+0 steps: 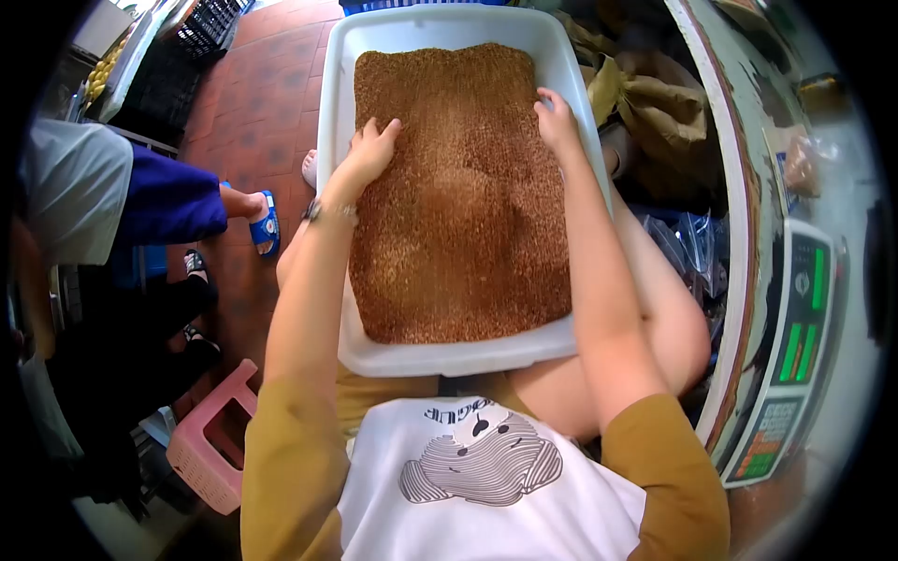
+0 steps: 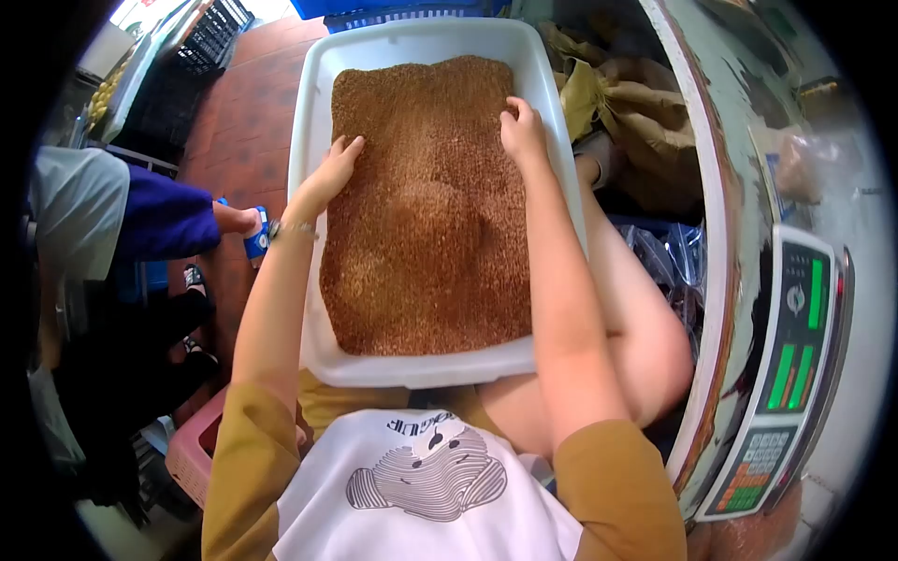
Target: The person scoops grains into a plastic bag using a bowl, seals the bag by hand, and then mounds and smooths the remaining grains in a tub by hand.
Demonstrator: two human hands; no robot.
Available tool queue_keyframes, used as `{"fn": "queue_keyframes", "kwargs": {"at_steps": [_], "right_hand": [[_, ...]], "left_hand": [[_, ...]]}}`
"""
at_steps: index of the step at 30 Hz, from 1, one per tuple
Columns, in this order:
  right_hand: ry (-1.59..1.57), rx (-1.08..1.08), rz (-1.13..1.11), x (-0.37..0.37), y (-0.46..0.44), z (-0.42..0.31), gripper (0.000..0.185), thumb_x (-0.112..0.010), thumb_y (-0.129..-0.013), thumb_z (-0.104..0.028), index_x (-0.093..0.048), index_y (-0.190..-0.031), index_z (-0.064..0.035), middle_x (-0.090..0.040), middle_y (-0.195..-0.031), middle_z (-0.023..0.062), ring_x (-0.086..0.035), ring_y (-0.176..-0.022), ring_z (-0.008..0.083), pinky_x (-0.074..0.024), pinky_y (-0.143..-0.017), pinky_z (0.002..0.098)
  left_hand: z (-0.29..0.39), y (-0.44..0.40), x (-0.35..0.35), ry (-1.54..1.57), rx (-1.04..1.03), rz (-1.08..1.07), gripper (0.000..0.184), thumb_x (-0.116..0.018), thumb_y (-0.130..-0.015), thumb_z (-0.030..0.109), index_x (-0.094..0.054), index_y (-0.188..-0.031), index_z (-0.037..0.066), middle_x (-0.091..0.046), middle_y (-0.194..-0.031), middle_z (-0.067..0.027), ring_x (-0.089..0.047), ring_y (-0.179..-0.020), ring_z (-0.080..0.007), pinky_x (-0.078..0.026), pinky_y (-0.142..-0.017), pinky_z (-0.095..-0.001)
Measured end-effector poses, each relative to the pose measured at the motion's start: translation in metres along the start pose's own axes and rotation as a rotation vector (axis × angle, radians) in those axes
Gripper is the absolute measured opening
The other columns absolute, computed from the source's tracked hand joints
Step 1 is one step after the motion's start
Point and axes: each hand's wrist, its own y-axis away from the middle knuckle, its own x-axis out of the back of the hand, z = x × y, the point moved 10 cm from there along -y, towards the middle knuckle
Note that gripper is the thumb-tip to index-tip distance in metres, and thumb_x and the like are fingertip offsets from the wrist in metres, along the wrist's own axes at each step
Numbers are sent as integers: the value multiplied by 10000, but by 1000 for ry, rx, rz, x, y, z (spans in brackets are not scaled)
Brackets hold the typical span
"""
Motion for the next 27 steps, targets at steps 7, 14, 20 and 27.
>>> {"fn": "queue_keyframes", "kwargs": {"at_steps": [7,14,20,27], "right_hand": [[-103,-95,56,-44,-103,39,497,-461,-974,-383,-557,-1356,-79,-548,-1391,172,-475,-1308,367,-376,-1079,405],[69,-63,-190,-91,-135,50,576,-447,-976,-523,-569,-1375,-126,-556,-1403,135,-447,-1356,326,-317,-1128,383],[-229,-178,-437,-147,-136,93,631,-478,-941,-573,-430,-1490,-265,-299,-1587,130,-211,-1480,340,-178,-1182,503],[-411,-392,-555,-138,-65,68,529,-454,-972,-470,-546,-1387,-155,-552,-1377,119,-481,-1288,254,-333,-1107,436]], "left_hand": [[22,-151,16,36,-282,390,797,-573,-923,445,-264,-1512,7,-278,-1534,-277,-267,-1425,-423,-247,-1166,-497],[24,-206,5,101,-395,349,575,-549,-896,486,-581,-1351,136,-587,-1345,-156,-527,-1257,-367,-390,-1065,-449],[18,-237,-58,183,-592,-117,634,-510,-936,509,-521,-1408,86,-531,-1418,-152,-471,-1336,-295,-354,-1116,-408],[-3,-156,-77,578,-2,-260,598,-494,-922,540,-585,-1307,91,-597,-1281,-143,-554,-1181,-288,-408,-1003,-460]]}}
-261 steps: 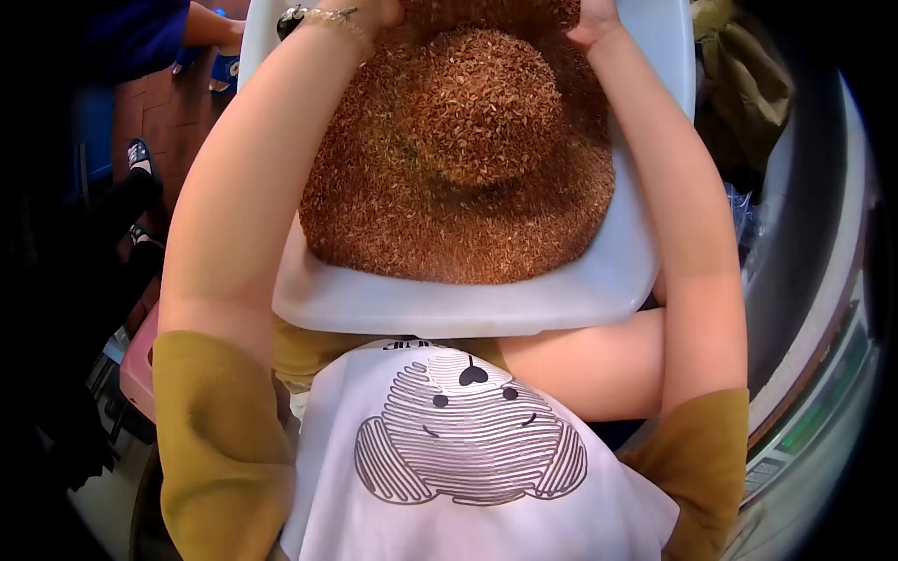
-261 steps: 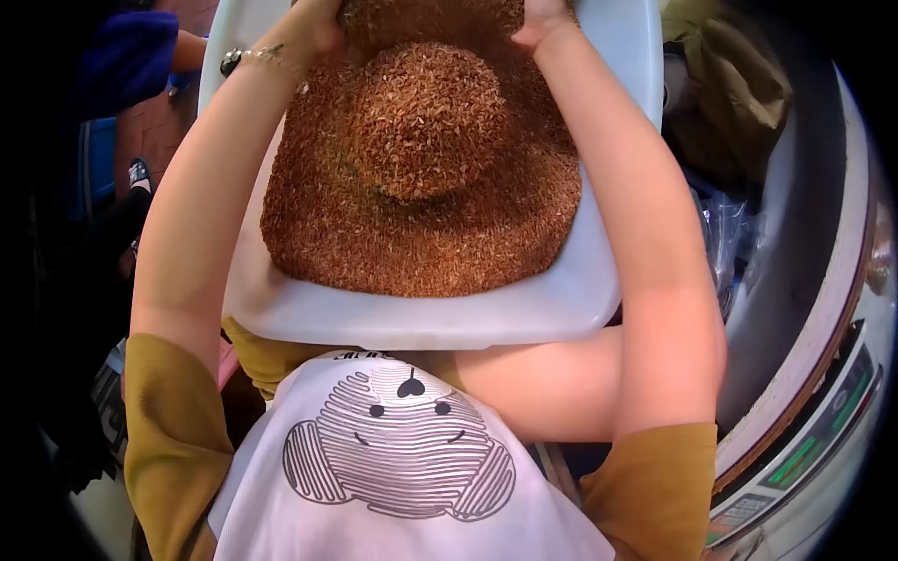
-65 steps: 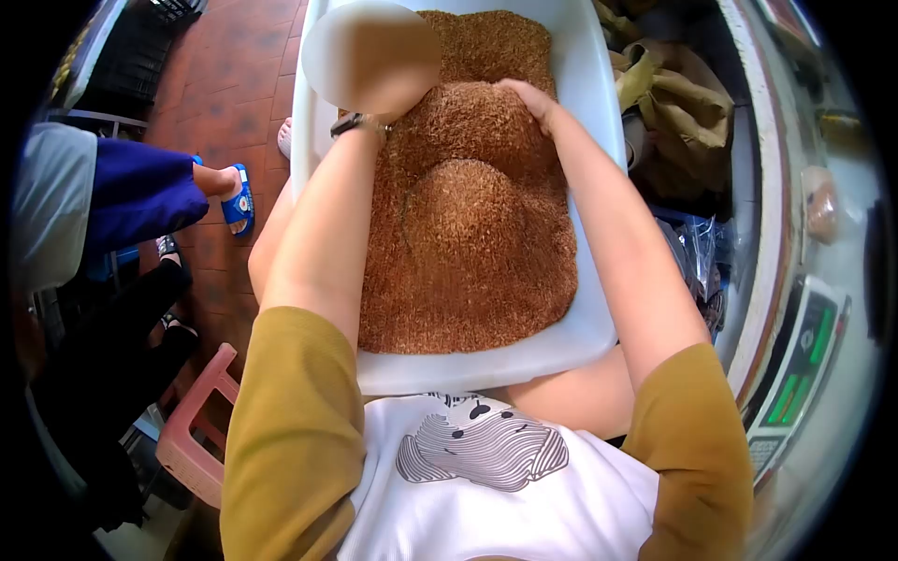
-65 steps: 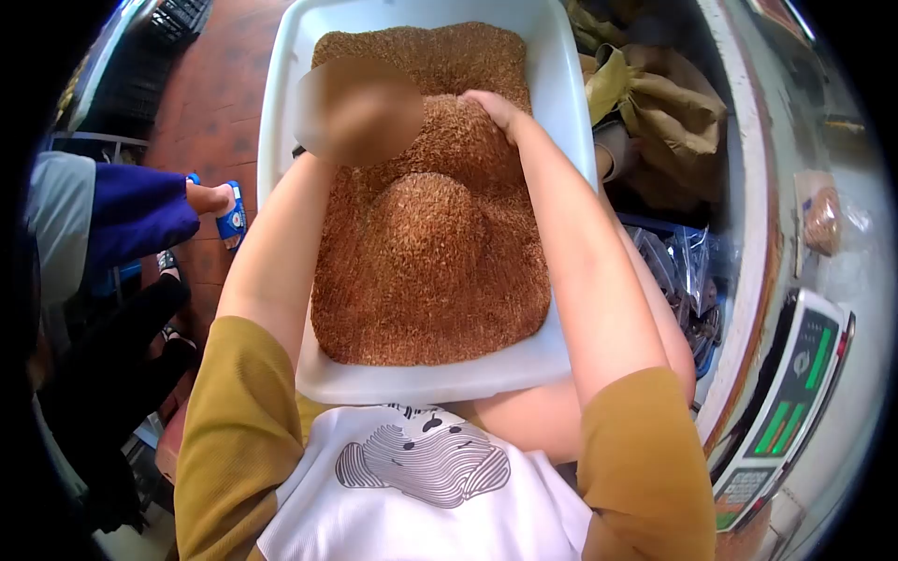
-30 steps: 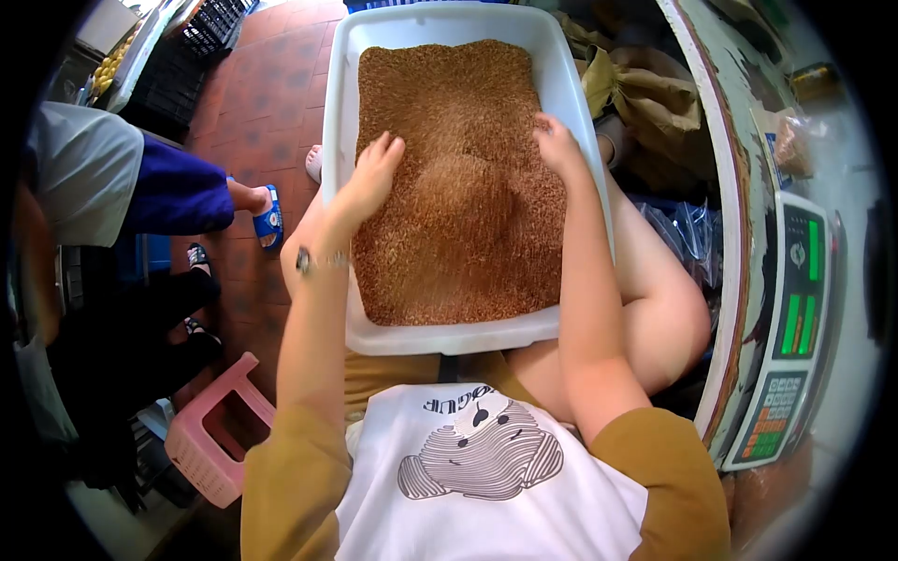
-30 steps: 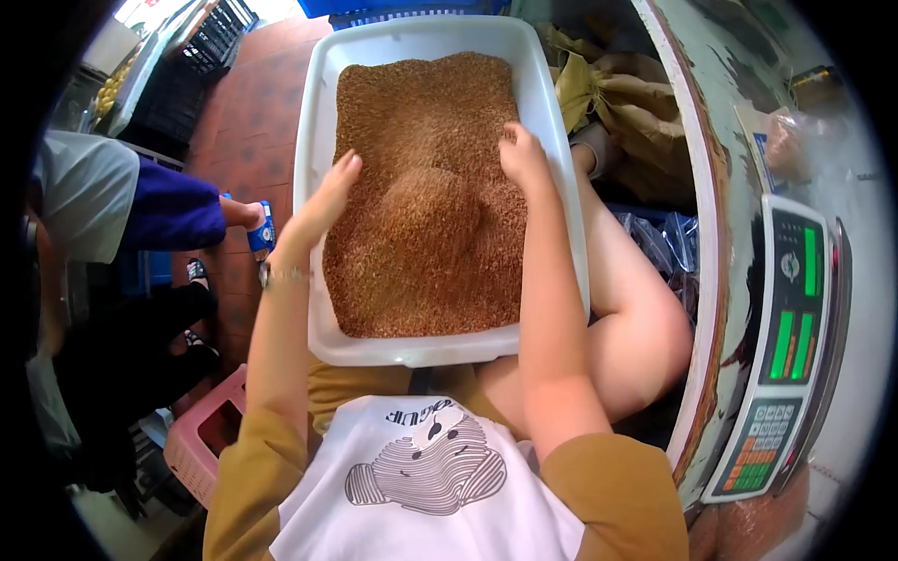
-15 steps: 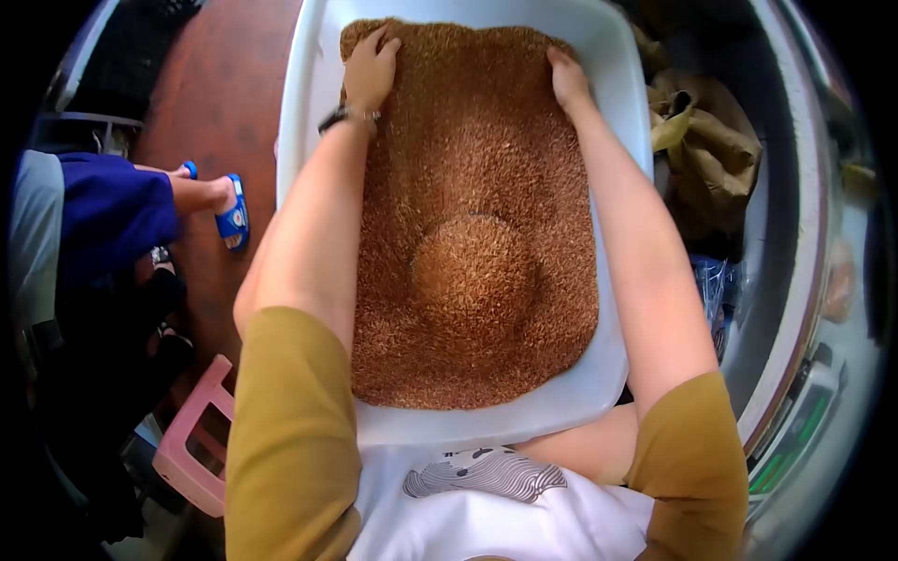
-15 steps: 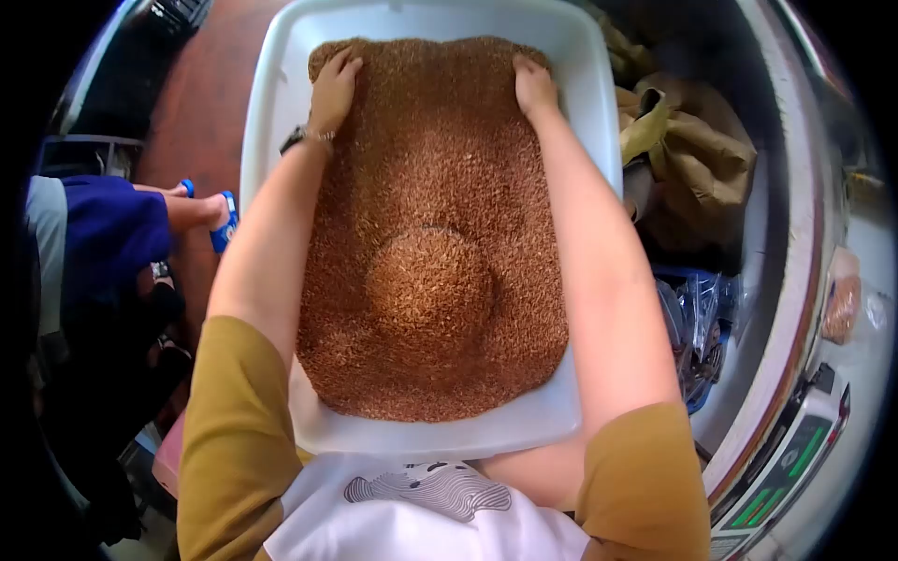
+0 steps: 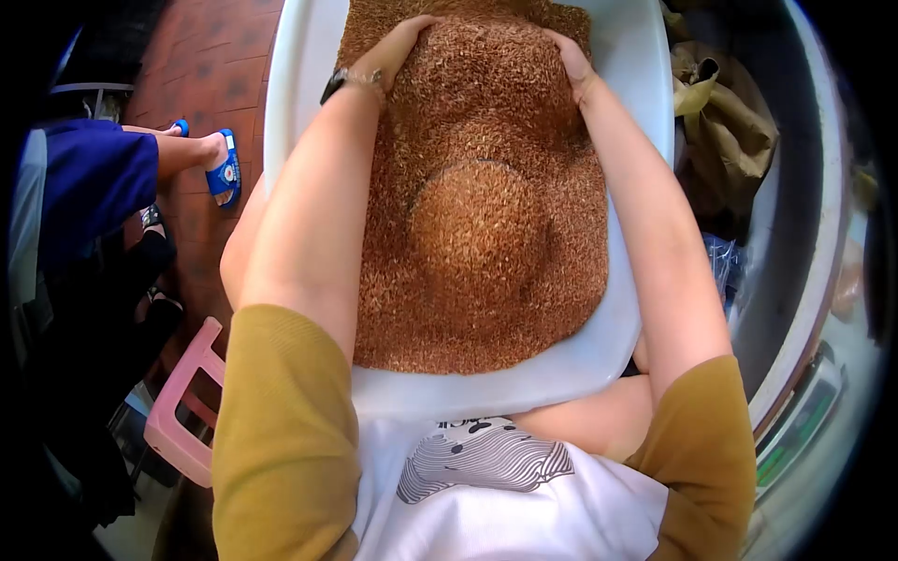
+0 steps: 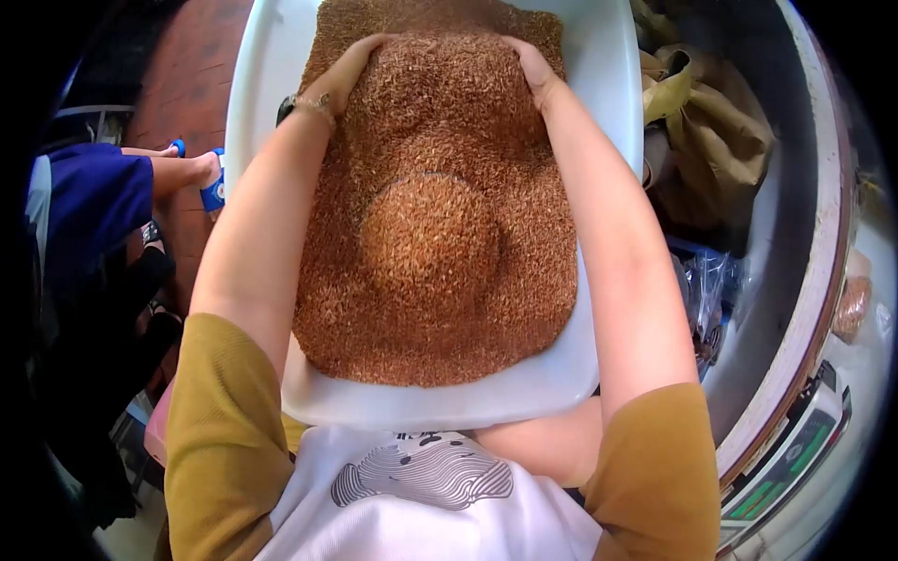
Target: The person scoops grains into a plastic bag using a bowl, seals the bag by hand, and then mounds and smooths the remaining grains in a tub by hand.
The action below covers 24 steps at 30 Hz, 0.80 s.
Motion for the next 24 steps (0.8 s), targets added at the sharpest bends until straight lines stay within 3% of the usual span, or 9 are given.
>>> {"fn": "queue_keyframes", "kwargs": {"at_steps": [1,4,7,9,13,14,19,23,24], "right_hand": [[11,31,35,-1,6,-2,513,-458,-977,-448,-566,-1365,-129,-606,-1317,112,-551,-1225,235,-392,-1077,410],[-166,-10,-76,-19,39,9,487,-413,-1003,-386,-567,-1349,-80,-635,-1274,97,-605,-1144,199,-453,-1011,354],[-128,40,-85,-28,67,0,520,-428,-981,-416,-545,-1378,-101,-579,-1344,127,-525,-1245,225,-385,-1064,414],[-90,70,-102,-32,88,-7,559,-449,-957,-451,-525,-1406,-128,-526,-1409,156,-449,-1337,251,-322,-1111,472],[-26,-86,47,-45,148,-32,401,-531,-930,-409,-668,-1143,-98,-677,-1103,93,-643,-1027,188,-528,-868,381],[-103,-51,-162,-70,178,-56,375,-560,-911,-417,-674,-1074,-99,-677,-1032,88,-641,-996,193,-517,-869,379],[340,184,-61,-87,244,-96,395,-612,-892,-374,-709,-1137,-80,-679,-1166,72,-621,-1092,187,-457,-975,345],[517,316,-249,-97,275,-112,361,-606,-918,-293,-709,-1202,-95,-657,-1266,67,-568,-1207,175,-398,-1047,337],[536,318,-172,-88,278,-116,352,-592,-931,-281,-705,-1208,-94,-661,-1257,72,-560,-1217,174,-393,-1053,335]], "left_hand": [[-3,12,2,31,23,60,526,-487,-951,497,-627,-1223,68,-680,-1125,-128,-649,-1024,-242,-510,-892,-428],[-18,48,-3,210,83,87,477,-505,-940,462,-645,-1180,75,-681,-1102,-118,-647,-966,-242,-509,-857,-432],[-30,66,0,178,86,49,656,-489,-915,519,-493,-1415,93,-467,-1471,-161,-422,-1350,-343,-201,-1113,-618],[-29,91,-7,336,92,-14,591,-464,-926,516,-563,-1324,90,-566,-1346,-153,-499,-1254,-306,-244,-1088,-595],[12,187,-26,263,36,68,467,-503,-924,451,-635,-1153,66,-679,-1086,-115,-626,-1003,-260,-419,-942,-508],[10,194,-31,304,5,35,458,-517,-919,436,-636,-1151,59,-686,-1068,-115,-637,-979,-252,-444,-915,-480],[23,242,-56,321,-298,-110,355,-534,-948,289,-696,-1049,-11,-716,-922,-110,-665,-846,-138,-510,-777,-297],[58,286,-73,-227,-715,-36,344,-576,-939,292,-728,-1114,37,-731,-949,-103,-665,-828,-139,-530,-745,-314],[52,284,-64,-406,-579,36,341,-595,-930,305,-724,-1113,49,-734,-965,-134,-682,-900,-190,-527,-798,-333]]}}
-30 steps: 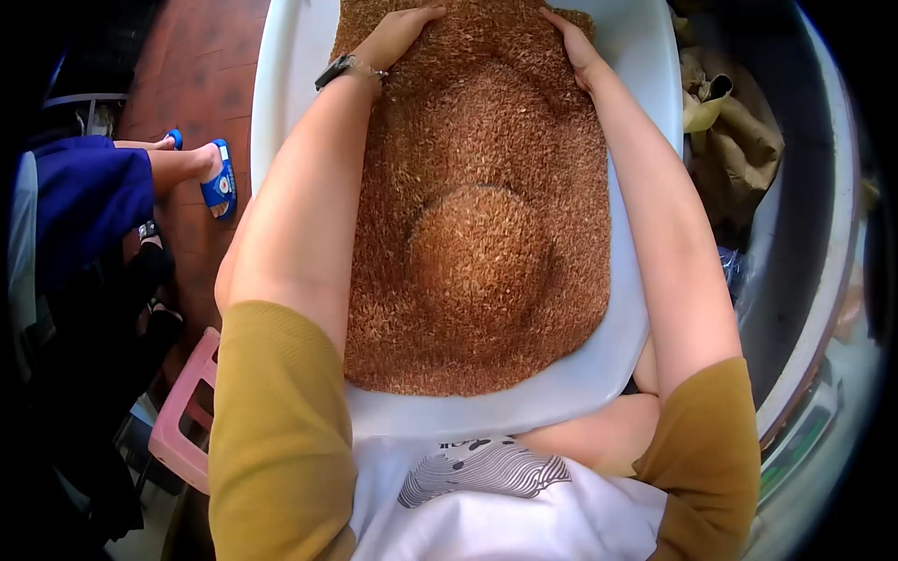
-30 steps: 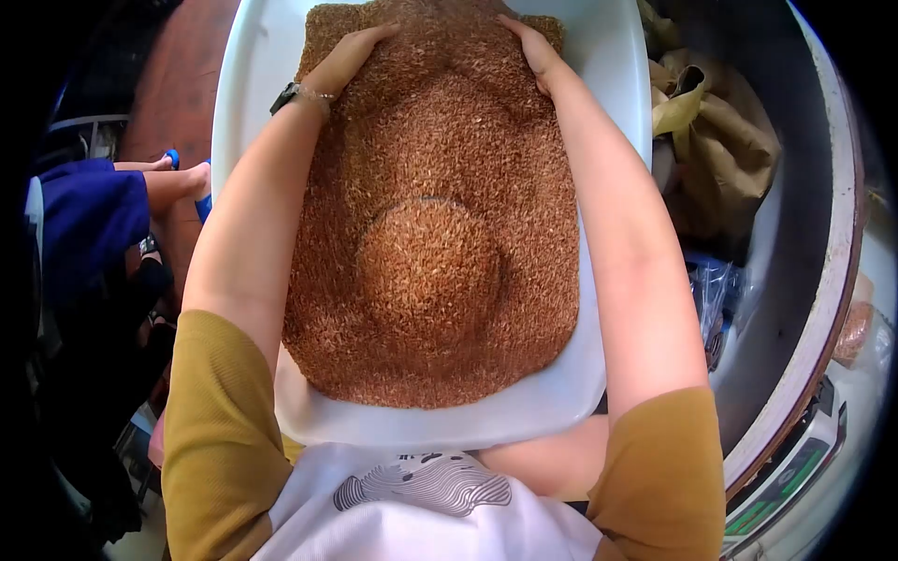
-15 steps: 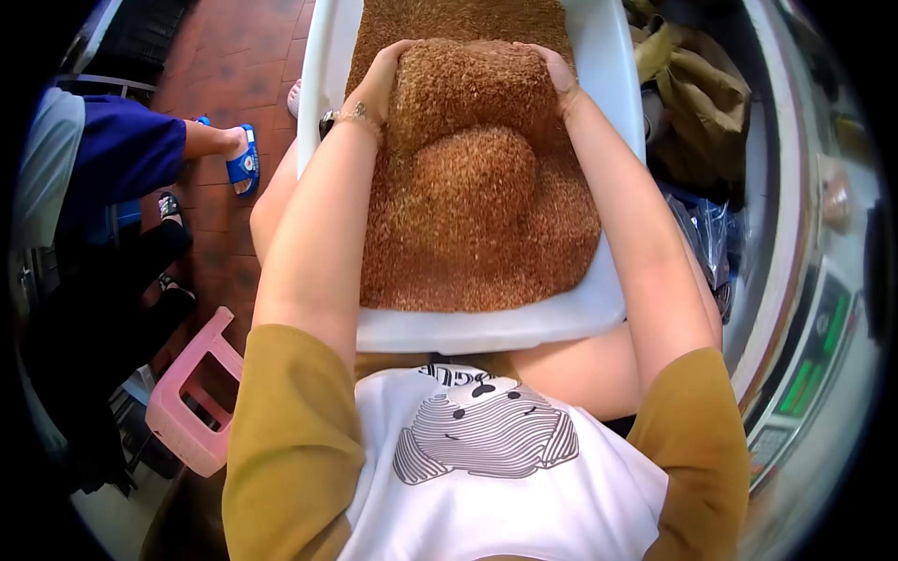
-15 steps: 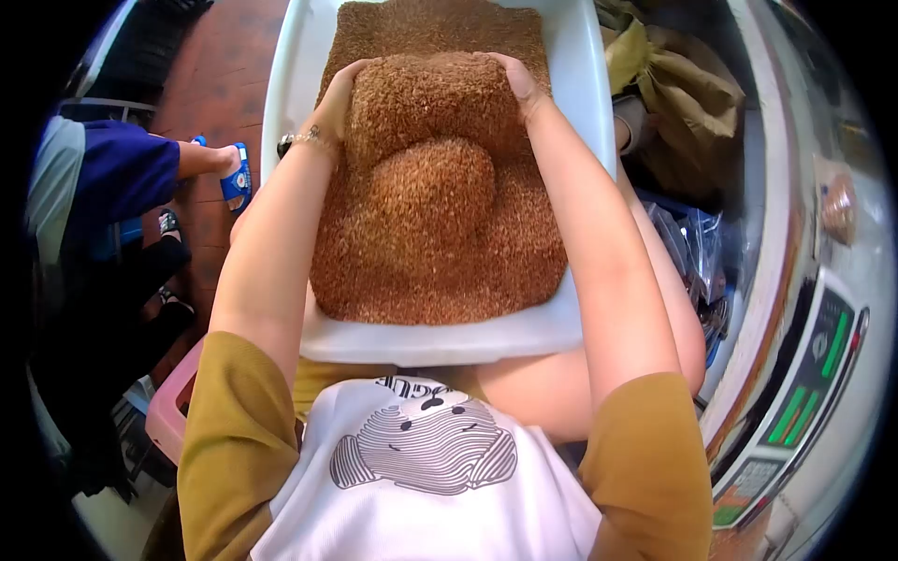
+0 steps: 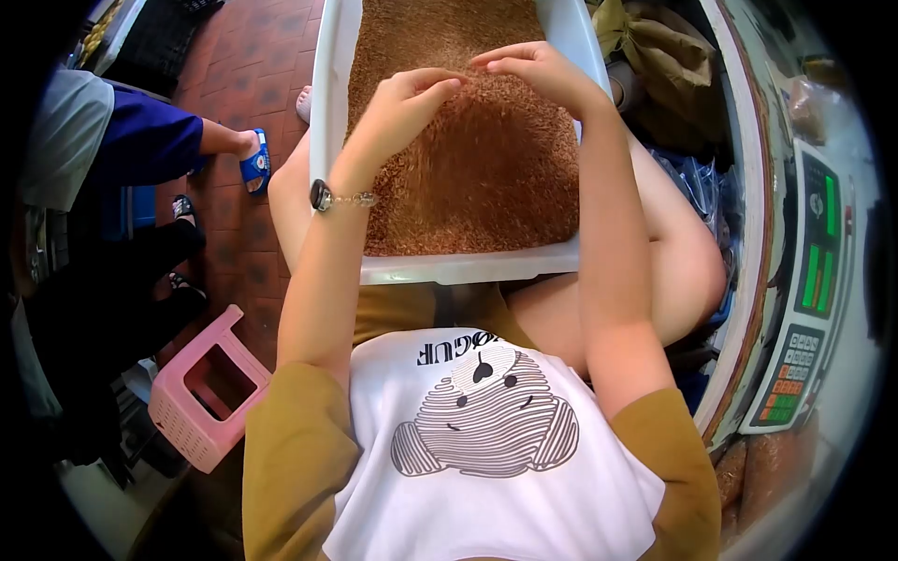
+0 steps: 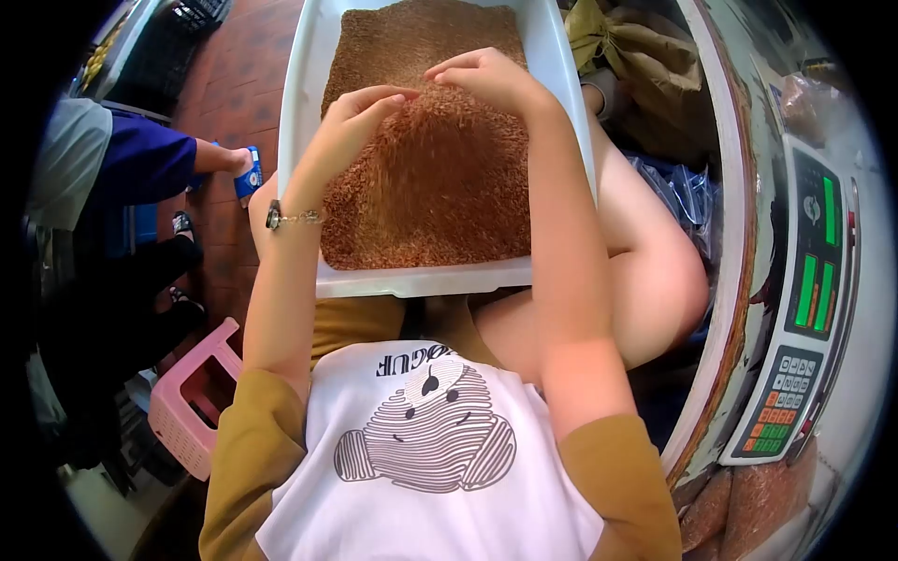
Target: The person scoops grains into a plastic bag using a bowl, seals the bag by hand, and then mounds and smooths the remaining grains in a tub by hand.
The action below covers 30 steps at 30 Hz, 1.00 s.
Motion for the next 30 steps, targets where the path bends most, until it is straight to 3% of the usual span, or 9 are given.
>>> {"fn": "queue_keyframes", "kwargs": {"at_steps": [4,8,11,12,15,16,20,26,30], "right_hand": [[19,-92,273,37,2,26,344,-552,-967,-268,-687,-1233,-96,-666,-1247,89,-545,-1244,187,-381,-1069,334],[-66,-3,582,52,-17,88,383,-537,-966,-319,-670,-1250,-99,-666,-1249,128,-588,-1213,256,-433,-1024,339],[-174,-53,679,28,-8,116,394,-507,-981,-313,-648,-1270,-86,-631,-1299,142,-554,-1256,271,-424,-1042,347],[-84,-79,654,21,-8,121,399,-483,-993,-334,-643,-1271,-97,-596,-1352,122,-523,-1288,286,-374,-1098,385],[426,-108,614,24,-8,105,410,-462,-1002,-366,-643,-1267,-111,-580,-1374,99,-484,-1323,304,-303,-1147,431],[367,-87,658,27,-10,107,421,-445,-1007,-390,-641,-1272,-127,-577,-1380,79,-459,-1347,306,-261,-1167,456],[171,-83,580,15,-20,118,434,-426,-1016,-396,-617,-1307,-137,-550,-1410,96,-420,-1380,300,-268,-1173,433],[285,-130,503,-14,-28,115,457,-378,-1033,-397,-593,-1334,-128,-515,-1444,112,-412,-1390,304,-273,-1177,422],[79,-134,567,-6,-27,124,412,-429,-1019,-347,-614,-1302,-111,-566,-1381,133,-489,-1323,286,-360,-1115,407]], "left_hand": [[2,-9,41,-371,4,111,362,-580,-936,314,-697,-1111,20,-715,-1013,-182,-683,-951,-305,-519,-838,-362],[-54,-28,73,-277,78,372,379,-499,-982,297,-666,-1175,16,-681,-1123,-217,-630,-1096,-356,-472,-956,-400],[-106,-24,56,-232,153,465,392,-471,-996,280,-638,-1222,8,-656,-1183,-233,-596,-1155,-376,-442,-1009,-407],[-117,-24,47,-271,195,427,418,-449,-1007,282,-592,-1289,9,-587,-1312,-233,-508,-1272,-390,-390,-1078,-414],[-88,-24,34,-578,-11,533,439,-442,-1010,289,-546,-1339,17,-492,-1429,-215,-379,-1382,-397,-323,-1134,-431],[-91,-28,34,-512,24,464,464,-430,-1016,307,-513,-1379,31,-412,-1501,-196,-277,-1439,-399,-272,-1164,-448],[-116,-31,32,-312,146,373,476,-409,-1021,340,-514,-1396,66,-432,-1496,-172,-297,-1444,-352,-287,-1159,-432],[-113,-31,23,-459,181,278,452,-421,-1012,336,-537,-1393,122,-463,-1492,-91,-331,-1441,-273,-313,-1146,-383],[-117,-32,23,-457,160,288,440,-440,-1005,324,-551,-1380,121,-468,-1487,-92,-341,-1436,-278,-319,-1142,-381]]}}
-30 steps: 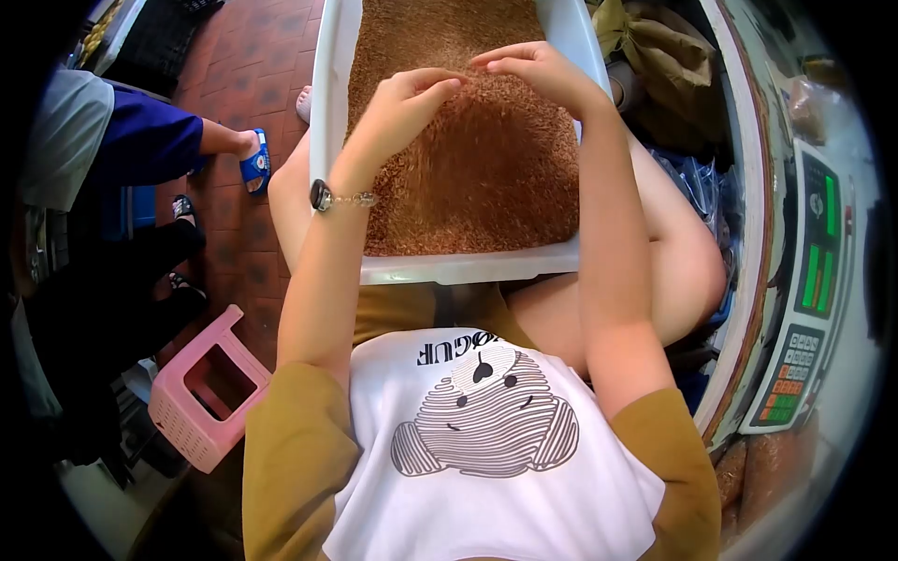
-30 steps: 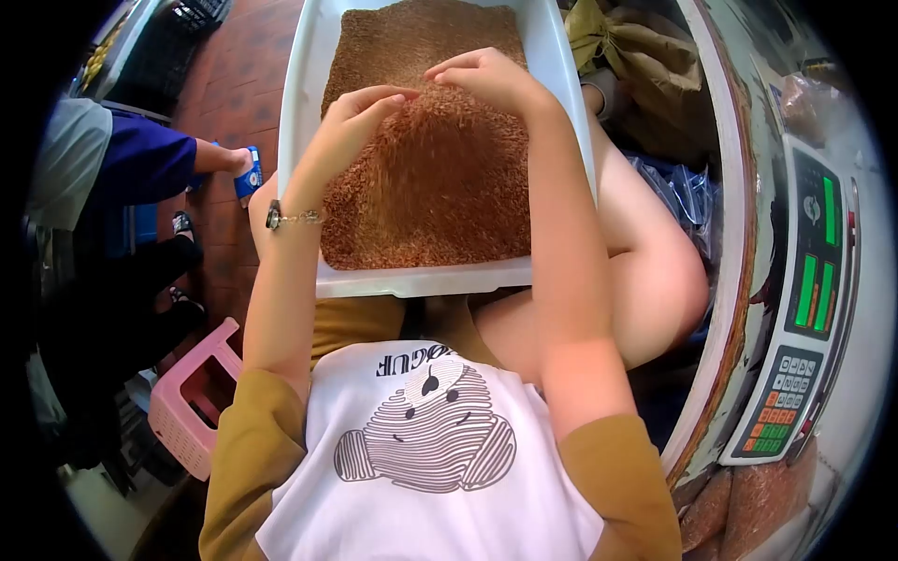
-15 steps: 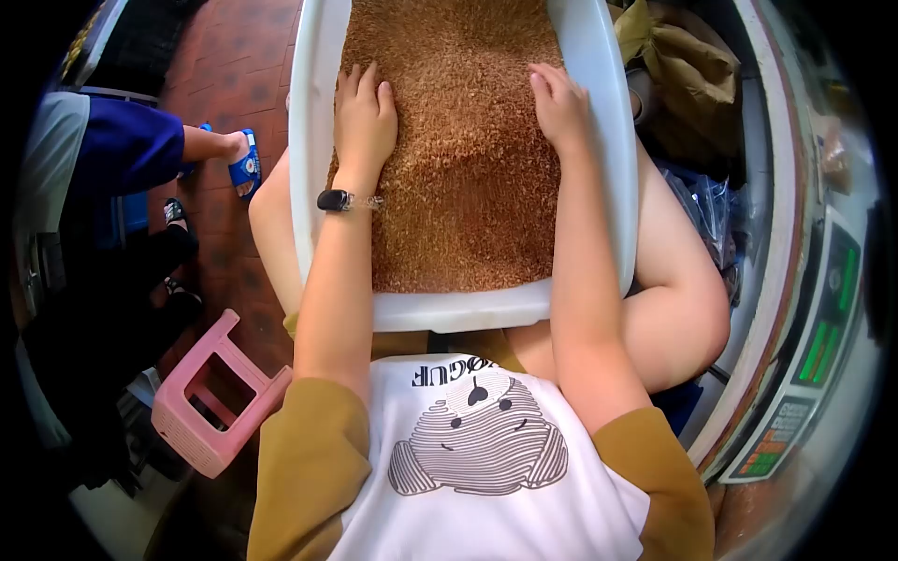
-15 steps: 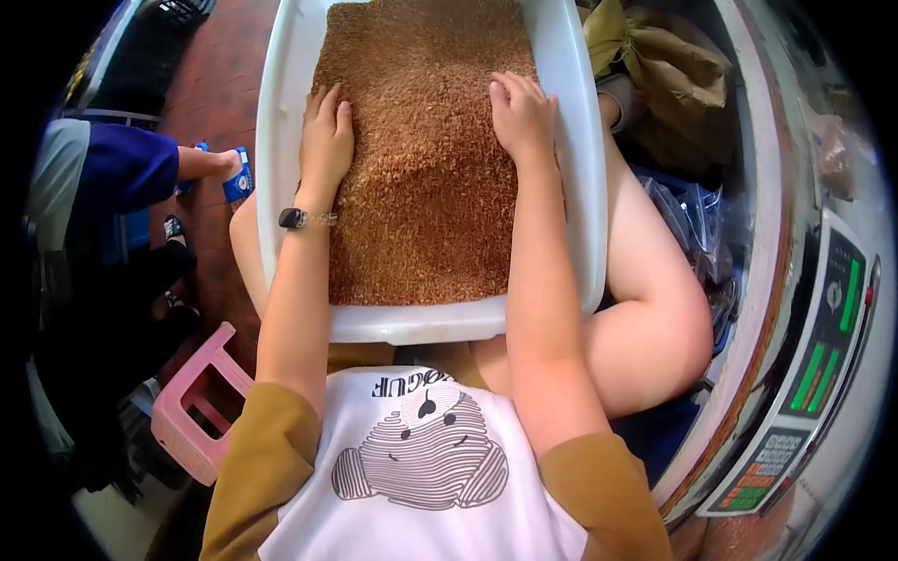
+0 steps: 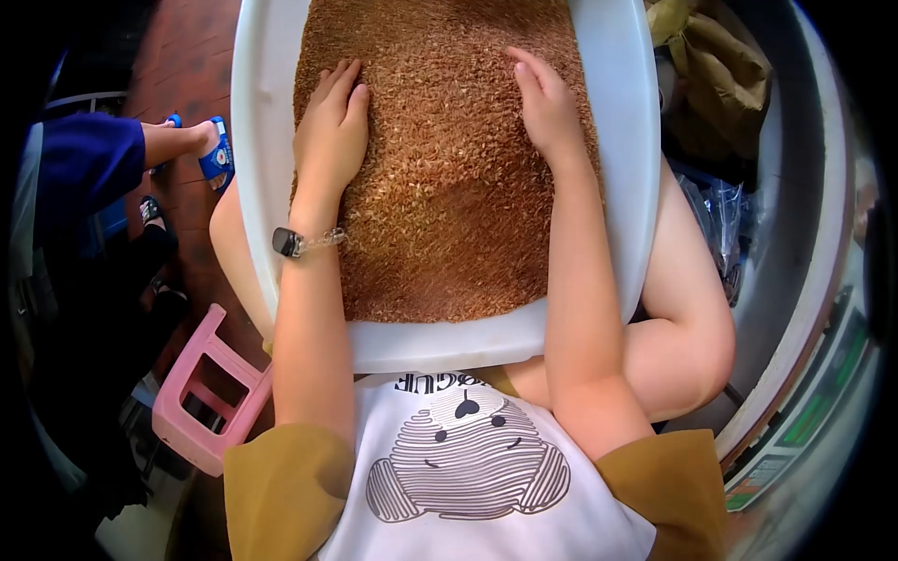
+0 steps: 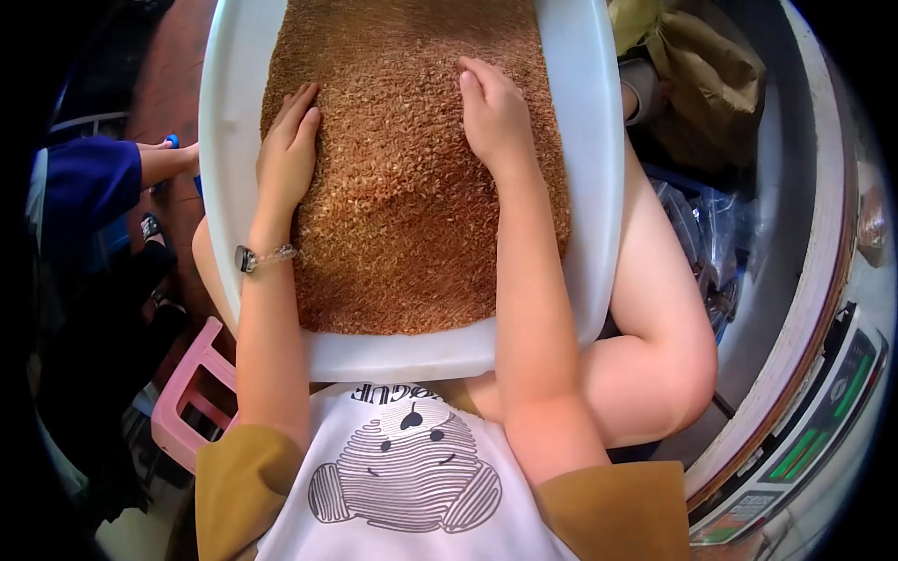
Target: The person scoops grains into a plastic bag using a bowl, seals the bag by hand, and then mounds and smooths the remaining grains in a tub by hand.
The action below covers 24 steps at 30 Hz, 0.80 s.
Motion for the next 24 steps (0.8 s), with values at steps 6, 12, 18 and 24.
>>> {"fn": "queue_keyframes", "kwargs": {"at_steps": [6,12,18,24], "right_hand": [[-477,-171,236,39,-2,12,330,-489,-980,-222,-665,-1176,-24,-670,-1171,133,-603,-1136,194,-464,-976,336],[-679,-324,314,39,5,32,327,-477,-978,-176,-660,-1134,45,-673,-1154,128,-585,-1160,206,-386,-1054,313],[-633,-279,235,33,1,35,358,-476,-986,-287,-676,-1194,-77,-686,-1204,58,-539,-1232,188,-226,-1133,427],[-524,-216,230,22,3,23,305,-516,-967,-213,-701,-1116,-21,-687,-1117,107,-587,-1131,188,-419,-1008,307]], "left_hand": [[3,0,3,18,-15,9,433,-448,-1005,318,-561,-1366,109,-490,-1469,-103,-364,-1423,-288,-317,-1140,-384],[1,0,1,34,-29,5,420,-444,-1010,321,-564,-1371,140,-500,-1465,-79,-364,-1426,-271,-314,-1139,-381],[1,1,2,37,-36,16,418,-456,-1003,319,-570,-1363,142,-501,-1464,-81,-371,-1422,-275,-320,-1135,-373],[2,1,4,34,-45,61,400,-471,-994,314,-591,-1337,146,-524,-1438,-89,-396,-1403,-283,-346,-1121,-375]]}}
